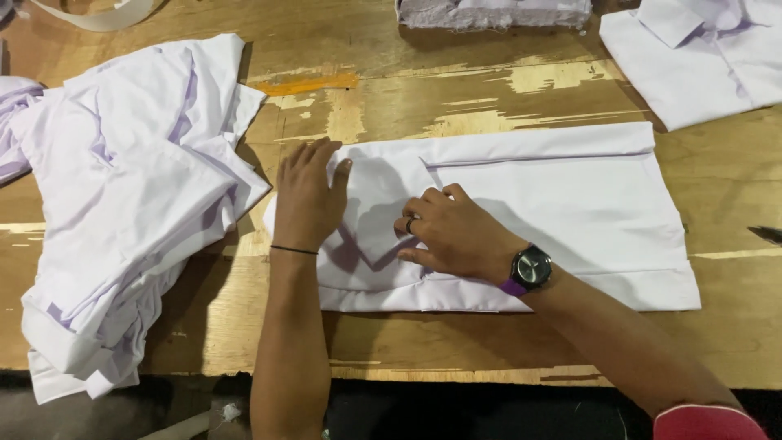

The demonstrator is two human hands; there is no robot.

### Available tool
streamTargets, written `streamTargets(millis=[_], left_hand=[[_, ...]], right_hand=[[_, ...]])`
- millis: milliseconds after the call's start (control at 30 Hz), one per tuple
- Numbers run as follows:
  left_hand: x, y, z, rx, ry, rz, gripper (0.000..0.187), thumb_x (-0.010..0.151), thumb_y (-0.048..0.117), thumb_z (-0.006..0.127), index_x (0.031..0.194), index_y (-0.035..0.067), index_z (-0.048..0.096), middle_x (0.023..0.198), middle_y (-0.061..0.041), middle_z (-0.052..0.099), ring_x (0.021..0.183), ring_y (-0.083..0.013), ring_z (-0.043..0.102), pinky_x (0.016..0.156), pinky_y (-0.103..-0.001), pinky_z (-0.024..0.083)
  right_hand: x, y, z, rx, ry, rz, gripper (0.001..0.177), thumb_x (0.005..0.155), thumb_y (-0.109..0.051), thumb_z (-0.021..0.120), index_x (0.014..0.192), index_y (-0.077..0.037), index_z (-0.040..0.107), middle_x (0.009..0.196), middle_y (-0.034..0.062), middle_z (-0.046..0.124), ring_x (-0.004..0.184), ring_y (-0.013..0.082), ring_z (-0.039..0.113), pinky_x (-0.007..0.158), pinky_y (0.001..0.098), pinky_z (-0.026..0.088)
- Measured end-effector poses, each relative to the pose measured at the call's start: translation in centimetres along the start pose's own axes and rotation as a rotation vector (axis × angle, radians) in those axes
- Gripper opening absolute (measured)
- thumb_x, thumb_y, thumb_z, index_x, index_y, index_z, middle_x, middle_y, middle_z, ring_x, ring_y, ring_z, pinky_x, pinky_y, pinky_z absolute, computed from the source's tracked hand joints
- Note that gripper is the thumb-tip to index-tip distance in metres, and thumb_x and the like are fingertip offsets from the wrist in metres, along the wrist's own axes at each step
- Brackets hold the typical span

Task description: Neatly folding a white collared shirt on a wooden work surface in a factory setting.

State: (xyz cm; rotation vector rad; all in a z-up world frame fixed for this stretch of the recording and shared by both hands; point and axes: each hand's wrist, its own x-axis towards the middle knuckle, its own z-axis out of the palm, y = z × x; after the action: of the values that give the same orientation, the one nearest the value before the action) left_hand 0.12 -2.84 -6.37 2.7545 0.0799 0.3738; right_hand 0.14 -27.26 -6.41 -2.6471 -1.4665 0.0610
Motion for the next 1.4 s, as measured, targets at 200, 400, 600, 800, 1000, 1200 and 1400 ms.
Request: streamTargets(millis=[200,400,600,800,1000,1200,1400], left_hand=[[-0.9,4.6,2.4,0.042,-0.121,0.124,0.05,0.106,0.028,0.047,0.151,0.006,0.048,0.157,-0.021,0.045,0.147,-0.0467,0.036,0.118,-0.064,0.03],[-0.7,3.1,5.5,0.221,-0.343,0.043,0.079,0.108,0.062,0.017,0.162,0.006,0.024,0.167,-0.022,0.024,0.156,-0.0425,0.017,0.125,-0.058,0.014],[-0.7,3.8,4.9,0.28,-0.4,0.008,0.083,0.105,0.068,0.011,0.164,0.009,0.021,0.17,-0.019,0.02,0.158,-0.0384,0.013,0.127,-0.054,0.012],[-1.0,5.7,2.9,0.241,-0.329,0.0,0.073,0.109,0.057,0.023,0.165,0.01,0.02,0.17,-0.017,0.022,0.158,-0.0395,0.013,0.126,-0.058,0.009],[-0.8,5.2,4.2,0.26,-0.395,-0.047,0.08,0.105,0.065,0.012,0.165,0.013,0.019,0.172,-0.013,0.019,0.159,-0.0348,0.009,0.126,-0.059,0.004],[-0.7,5.4,3.2,0.276,-0.464,-0.063,0.081,0.104,0.068,0.011,0.166,0.017,0.016,0.173,-0.01,0.015,0.16,-0.0321,0.007,0.127,-0.056,0.003],[-0.7,5.6,2.6,0.291,-0.481,-0.046,0.081,0.103,0.071,0.012,0.166,0.02,0.018,0.173,-0.008,0.016,0.16,-0.0305,0.009,0.127,-0.054,0.005]], right_hand=[[-0.5,-1.2,1.9,-0.003,0.122,-0.017,0.053,0.106,-0.051,0.048,0.121,-0.005,0.068,0.134,0.0199,0.06,0.141,0.0352,0.048,0.117,0.0485,0.034],[-0.9,-1.7,3.7,0.09,0.044,0.049,0.073,0.107,-0.064,0.025,0.15,-0.006,0.039,0.157,0.0271,0.039,0.153,0.0394,0.03,0.126,0.0504,0.019],[-1.2,-1.7,2.8,0.138,0.028,0.056,0.079,0.108,-0.063,0.021,0.153,0.0,0.037,0.157,0.0277,0.04,0.152,0.0395,0.031,0.126,0.0496,0.018],[-1.5,2.1,2.4,0.176,0.197,0.206,0.07,0.108,-0.058,0.031,0.15,-0.003,0.045,0.157,0.0238,0.045,0.151,0.0406,0.035,0.122,0.058,0.026],[-3.2,7.7,1.9,0.129,0.161,0.573,0.081,0.108,-0.064,0.025,0.159,-0.002,0.035,0.166,0.0256,0.031,0.156,0.0439,0.019,0.12,0.0694,0.015],[-5.6,11.7,3.5,0.144,-0.064,0.843,0.084,0.107,-0.065,0.018,0.165,-0.004,0.021,0.171,0.0228,0.018,0.159,0.0365,0.012,0.126,0.0586,0.011],[-10.5,17.5,4.6,0.092,-0.033,0.988,0.086,0.108,-0.065,0.012,0.165,-0.001,0.022,0.172,0.0217,0.018,0.16,0.0352,0.012,0.128,0.0539,0.013]])
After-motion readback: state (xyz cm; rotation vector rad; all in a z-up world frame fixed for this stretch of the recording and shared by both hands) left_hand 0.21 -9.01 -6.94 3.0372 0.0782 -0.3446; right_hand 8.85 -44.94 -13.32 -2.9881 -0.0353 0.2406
